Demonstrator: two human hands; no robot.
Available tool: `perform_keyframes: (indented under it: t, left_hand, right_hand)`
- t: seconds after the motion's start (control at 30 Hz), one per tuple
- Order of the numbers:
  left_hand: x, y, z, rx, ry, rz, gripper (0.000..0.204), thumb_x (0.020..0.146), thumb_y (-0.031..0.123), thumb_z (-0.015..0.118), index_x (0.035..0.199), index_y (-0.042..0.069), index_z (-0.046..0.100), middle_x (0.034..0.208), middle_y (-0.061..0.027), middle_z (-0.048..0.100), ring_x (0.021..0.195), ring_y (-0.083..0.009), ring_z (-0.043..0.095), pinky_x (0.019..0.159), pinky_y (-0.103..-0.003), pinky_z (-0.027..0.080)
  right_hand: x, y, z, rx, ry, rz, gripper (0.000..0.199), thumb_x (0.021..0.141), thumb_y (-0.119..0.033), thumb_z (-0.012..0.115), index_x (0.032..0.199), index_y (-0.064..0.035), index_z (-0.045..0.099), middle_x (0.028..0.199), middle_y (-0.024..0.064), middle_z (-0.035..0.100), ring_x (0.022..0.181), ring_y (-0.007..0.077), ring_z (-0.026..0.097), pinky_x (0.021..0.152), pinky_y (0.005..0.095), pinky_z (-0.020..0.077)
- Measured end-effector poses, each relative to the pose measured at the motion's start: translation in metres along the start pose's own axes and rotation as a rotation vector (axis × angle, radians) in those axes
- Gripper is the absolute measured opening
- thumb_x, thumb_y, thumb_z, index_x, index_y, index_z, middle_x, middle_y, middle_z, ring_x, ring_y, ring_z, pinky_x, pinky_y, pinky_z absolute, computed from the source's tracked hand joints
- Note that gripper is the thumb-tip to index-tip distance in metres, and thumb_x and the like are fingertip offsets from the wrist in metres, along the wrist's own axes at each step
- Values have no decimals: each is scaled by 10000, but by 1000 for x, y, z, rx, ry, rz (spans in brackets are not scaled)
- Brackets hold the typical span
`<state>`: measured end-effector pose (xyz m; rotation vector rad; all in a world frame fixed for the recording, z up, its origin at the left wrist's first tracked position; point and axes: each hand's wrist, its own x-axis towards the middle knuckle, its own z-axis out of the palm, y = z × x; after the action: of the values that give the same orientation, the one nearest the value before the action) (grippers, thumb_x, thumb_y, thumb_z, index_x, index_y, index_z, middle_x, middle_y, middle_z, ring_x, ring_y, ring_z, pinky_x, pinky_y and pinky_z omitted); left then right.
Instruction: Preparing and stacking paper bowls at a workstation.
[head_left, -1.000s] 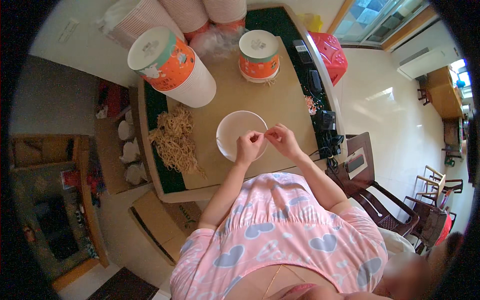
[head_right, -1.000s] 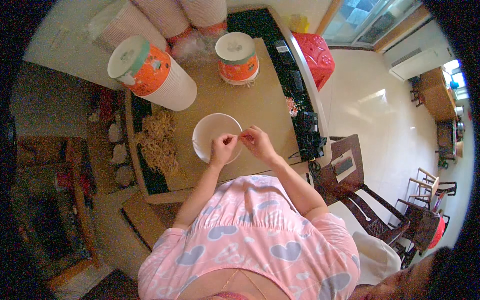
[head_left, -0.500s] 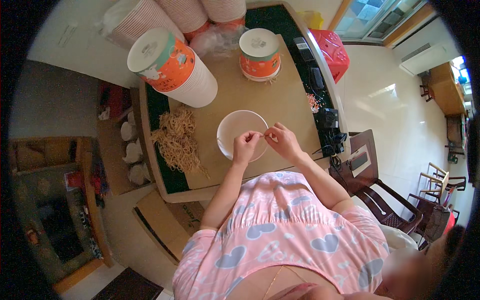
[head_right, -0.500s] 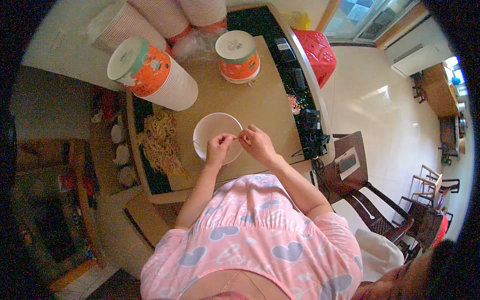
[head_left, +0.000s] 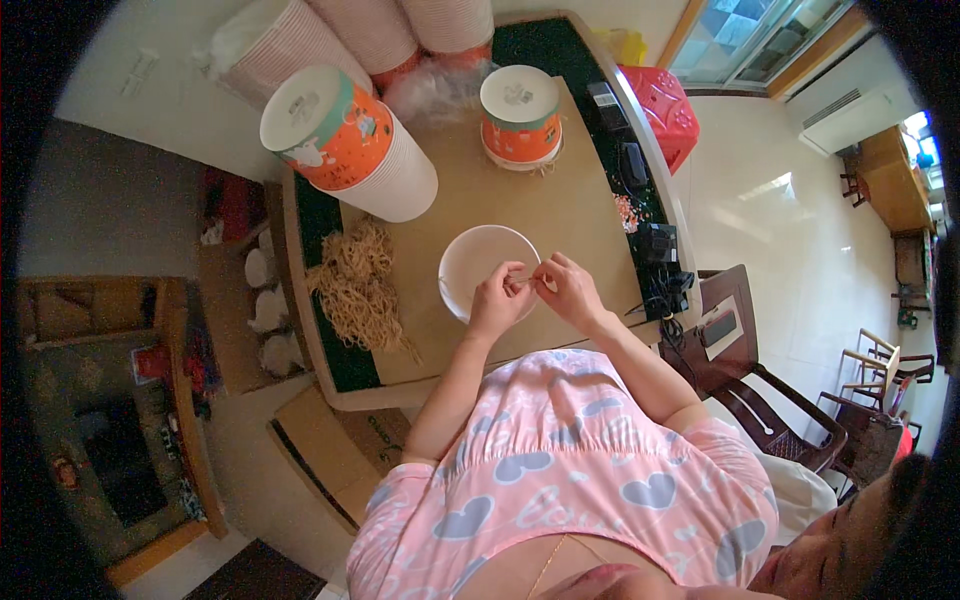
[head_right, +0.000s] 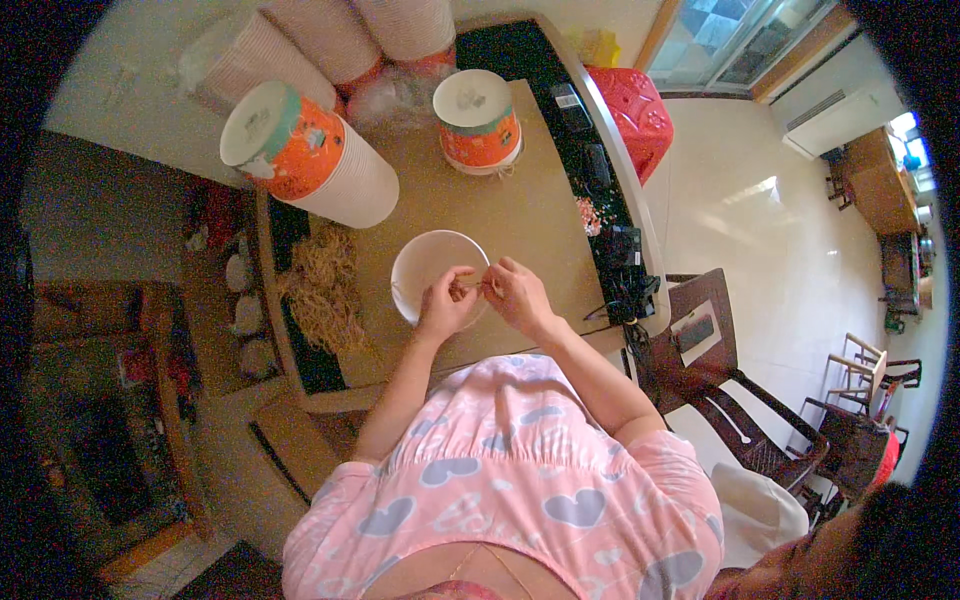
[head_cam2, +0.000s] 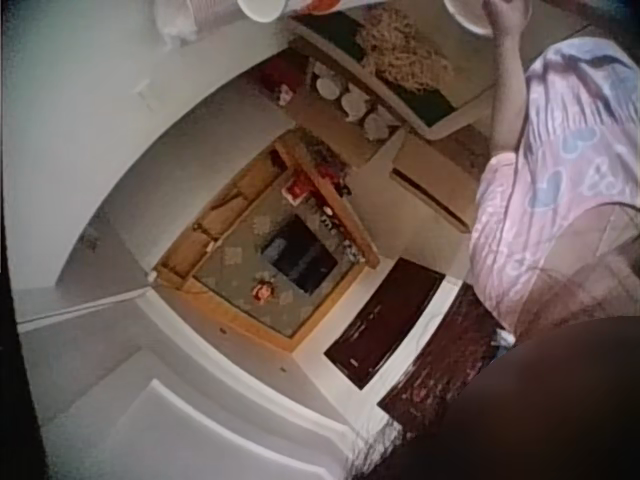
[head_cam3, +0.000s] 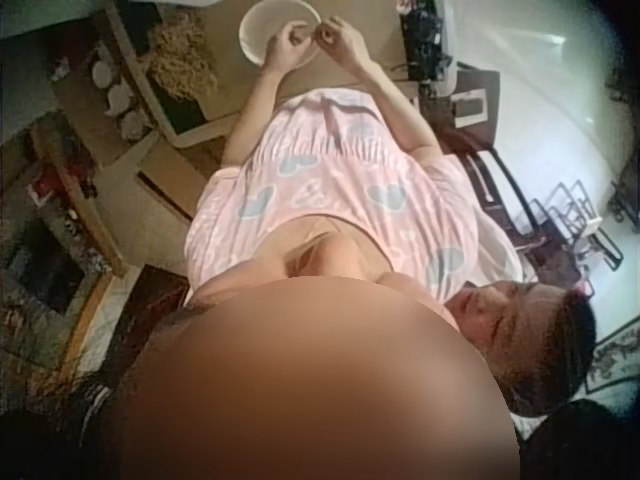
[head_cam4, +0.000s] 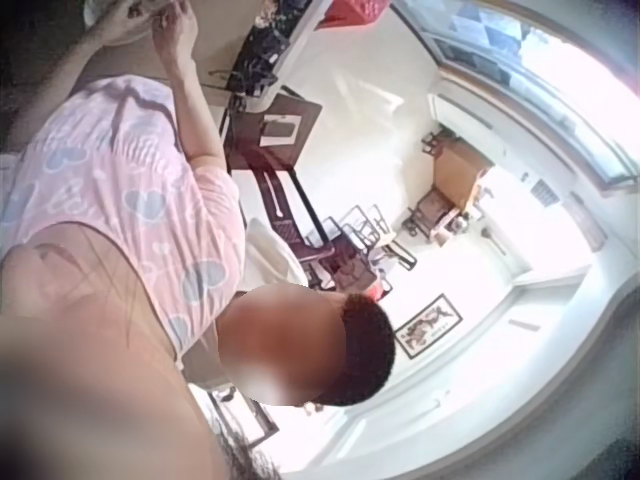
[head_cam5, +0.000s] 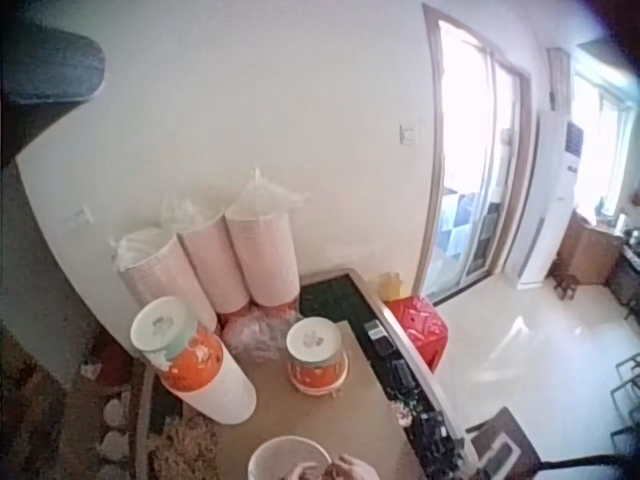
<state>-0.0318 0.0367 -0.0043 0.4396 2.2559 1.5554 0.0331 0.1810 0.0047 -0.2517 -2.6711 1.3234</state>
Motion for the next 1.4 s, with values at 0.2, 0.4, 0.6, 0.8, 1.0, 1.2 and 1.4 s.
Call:
perform_keyframes:
  t: [0.2, 0.4, 0.6, 0.8, 1.0, 1.2, 1.4]
  left_hand:
    - [0, 7, 2, 304, -37, 66, 151, 765, 140, 657, 896, 75, 621, 714, -88, 639, 604, -173, 610, 570, -299, 477]
    - [-2, 16, 1, 362, -23, 135, 119, 742, 162, 648, 811, 79, 599, 756, -102, 639, 682, -295, 624, 588, -392, 487]
    - [3, 3, -16, 337, 124, 28, 100, 752, 147, 627, 817, 75, 604, 714, -92, 632, 647, -261, 628, 562, -367, 483]
    - [1, 9, -16, 383, -69, 32, 111, 761, 154, 639, 802, 51, 642, 718, -107, 632, 648, -218, 626, 597, -336, 490]
    - [-18, 32, -11, 121, -127, 4, 147, 782, 156, 637, 835, 18, 643, 712, -108, 639, 592, -174, 603, 557, -291, 462]
    - [-28, 63, -13, -42, -136, 15, 132, 838, 119, 579, 885, 12, 641, 693, -73, 628, 588, -110, 555, 546, -262, 435]
    - [-34, 73, -18, -19, -146, 116, 133, 854, 102, 543, 865, 6, 635, 717, -82, 608, 630, -154, 561, 578, -272, 434]
  right_hand:
    - [1, -3, -2, -38, -2, -32, 54, 751, -104, 601, 775, -59, 584, 760, 124, 529, 725, 330, 554, 631, 400, 458]
    - [1, 0, -3, -87, 13, -103, 54, 756, -110, 594, 778, -61, 592, 761, 125, 529, 721, 331, 559, 629, 412, 458]
    - [-1, 11, -15, -90, -16, 11, 43, 749, -106, 592, 779, -76, 589, 785, 108, 538, 727, 309, 571, 630, 399, 466]
    - [-1, 6, -11, -62, -5, -25, 56, 743, -106, 607, 791, -79, 592, 780, 109, 535, 736, 308, 572, 635, 389, 469]
    - [-3, -9, -17, 28, -22, -111, 130, 732, -79, 629, 858, -71, 597, 811, 106, 560, 749, 303, 567, 647, 379, 471]
    - [-5, -21, -18, 67, -35, -98, 137, 746, -65, 631, 881, -63, 604, 828, 109, 568, 738, 290, 574, 649, 357, 477]
    - [-6, -7, -13, 135, 15, -45, 102, 758, -32, 626, 858, -49, 632, 826, 106, 558, 727, 270, 579, 638, 328, 478]
